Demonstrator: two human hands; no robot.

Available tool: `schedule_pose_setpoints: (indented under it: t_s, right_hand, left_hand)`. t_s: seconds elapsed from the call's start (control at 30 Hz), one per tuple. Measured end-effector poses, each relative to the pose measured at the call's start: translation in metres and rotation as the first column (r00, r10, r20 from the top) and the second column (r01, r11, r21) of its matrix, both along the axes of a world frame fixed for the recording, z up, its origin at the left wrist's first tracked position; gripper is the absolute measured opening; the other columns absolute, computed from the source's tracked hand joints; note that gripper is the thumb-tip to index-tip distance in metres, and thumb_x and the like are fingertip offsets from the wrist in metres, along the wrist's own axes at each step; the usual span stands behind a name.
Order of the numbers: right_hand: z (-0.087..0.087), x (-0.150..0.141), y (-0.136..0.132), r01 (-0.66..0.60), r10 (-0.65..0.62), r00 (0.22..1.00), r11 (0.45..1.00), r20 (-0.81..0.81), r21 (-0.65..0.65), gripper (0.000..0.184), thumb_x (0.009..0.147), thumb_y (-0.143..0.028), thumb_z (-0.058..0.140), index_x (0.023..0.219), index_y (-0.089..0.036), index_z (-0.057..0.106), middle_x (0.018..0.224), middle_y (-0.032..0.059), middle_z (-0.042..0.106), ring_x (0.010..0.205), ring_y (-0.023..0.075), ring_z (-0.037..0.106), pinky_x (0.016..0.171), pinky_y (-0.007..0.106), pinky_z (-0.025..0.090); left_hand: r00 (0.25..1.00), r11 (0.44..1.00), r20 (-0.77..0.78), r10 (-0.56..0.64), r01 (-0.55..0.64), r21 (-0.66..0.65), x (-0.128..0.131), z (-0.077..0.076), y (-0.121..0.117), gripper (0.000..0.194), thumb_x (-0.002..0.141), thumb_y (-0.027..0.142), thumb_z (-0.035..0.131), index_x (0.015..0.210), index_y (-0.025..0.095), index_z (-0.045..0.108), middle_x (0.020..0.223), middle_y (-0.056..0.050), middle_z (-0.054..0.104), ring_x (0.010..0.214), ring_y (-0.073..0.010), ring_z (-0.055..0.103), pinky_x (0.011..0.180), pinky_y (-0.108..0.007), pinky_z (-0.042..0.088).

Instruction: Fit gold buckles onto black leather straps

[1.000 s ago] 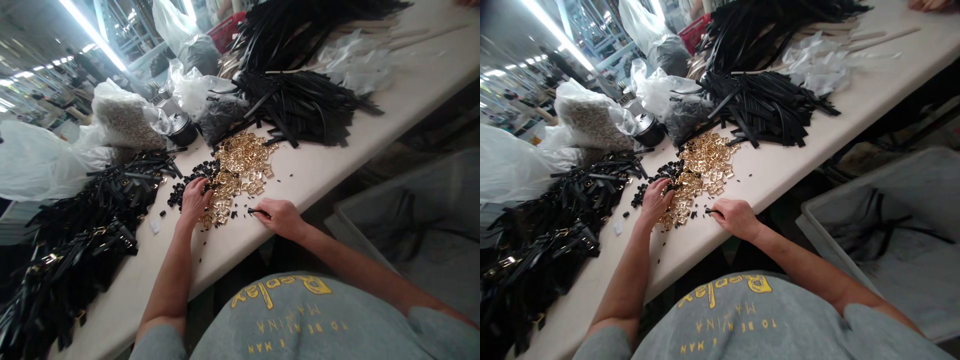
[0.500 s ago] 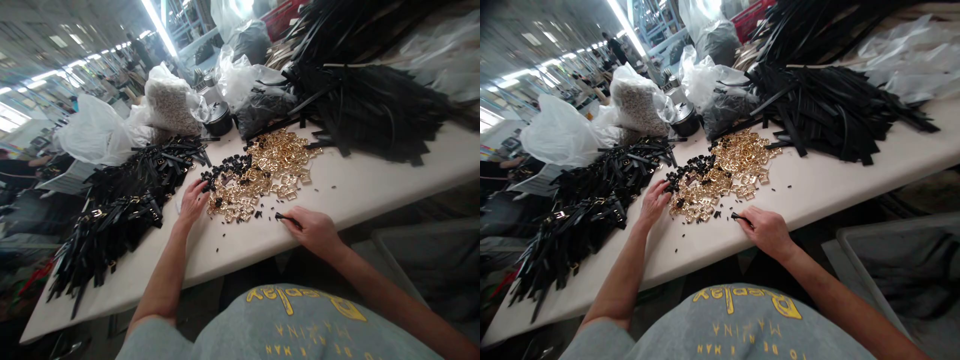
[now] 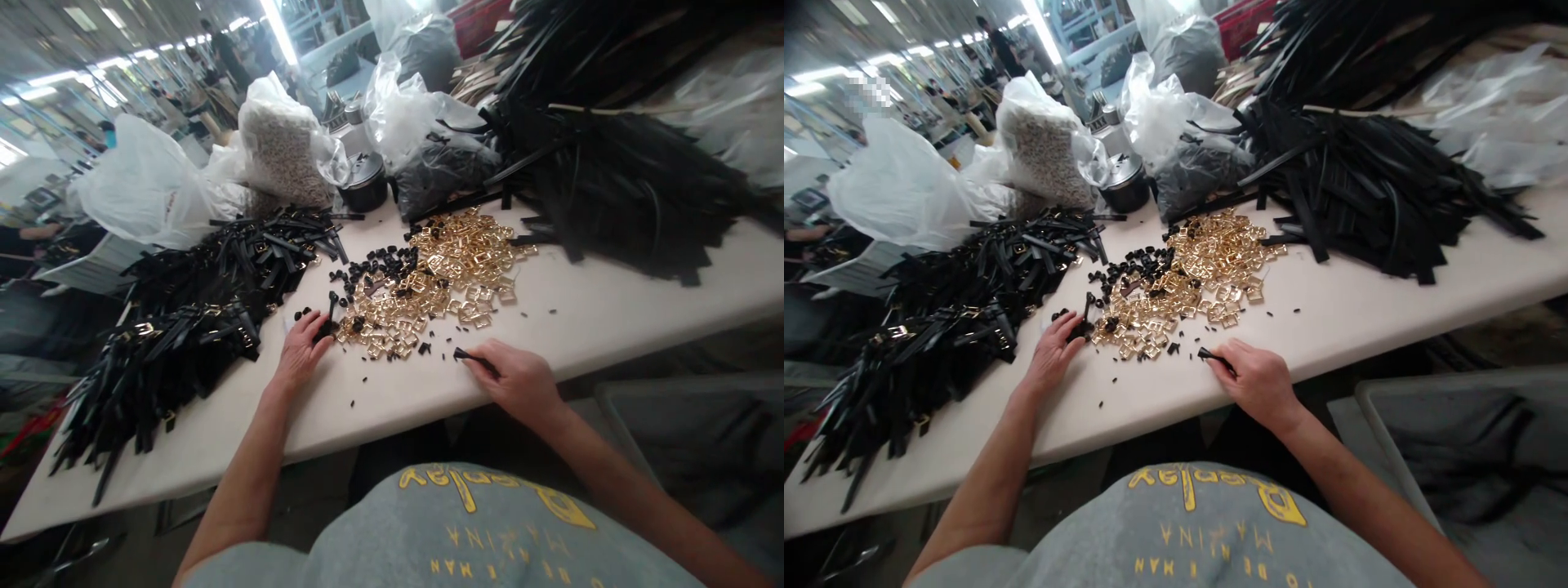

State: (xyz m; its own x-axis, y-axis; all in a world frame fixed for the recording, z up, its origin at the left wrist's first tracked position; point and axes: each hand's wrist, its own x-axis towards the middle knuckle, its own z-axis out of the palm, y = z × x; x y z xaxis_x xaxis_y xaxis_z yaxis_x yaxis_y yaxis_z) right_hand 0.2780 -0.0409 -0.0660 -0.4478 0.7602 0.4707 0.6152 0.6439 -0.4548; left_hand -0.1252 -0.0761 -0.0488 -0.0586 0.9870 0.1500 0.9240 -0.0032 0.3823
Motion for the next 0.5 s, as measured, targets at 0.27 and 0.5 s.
schedule_pose_setpoints:
  t_s: [0.27, 0.5]
  right_hand:
    - [0.003, -0.001, 0.001, -0.003, 0.003, 1.0, 1.0, -0.004, -0.023, 0.022, 0.096, -0.031, 0.052, 0.085, -0.022, 0.067, 0.07, 0.0018, 0.069, 0.061, 0.0164, 0.064, 0.059, 0.029, 0.042]
    - [0.002, -0.001, 0.001, -0.007, 0.007, 1.0, 1.0, 0.003, -0.009, 0.018, 0.096, -0.03, 0.053, 0.088, -0.022, 0.068, 0.076, 0.0024, 0.072, 0.066, 0.0178, 0.067, 0.061, 0.03, 0.045]
  left_hand:
    - [0.989, 0.989, 0.151, 0.006, -0.029, 0.148, 0.002, 0.0, -0.047, 0.033, 0.094, 0.044, 0.051, 0.104, 0.023, 0.075, 0.123, -0.008, 0.071, 0.119, -0.0246, 0.063, 0.11, -0.043, 0.045]
    - [0.959, 0.943, 0.133, 0.251, -0.273, 0.191, -0.02, 0.001, -0.033, 0.033, 0.094, 0.035, 0.049, 0.112, 0.02, 0.072, 0.118, -0.01, 0.073, 0.114, -0.0244, 0.066, 0.106, -0.041, 0.047]
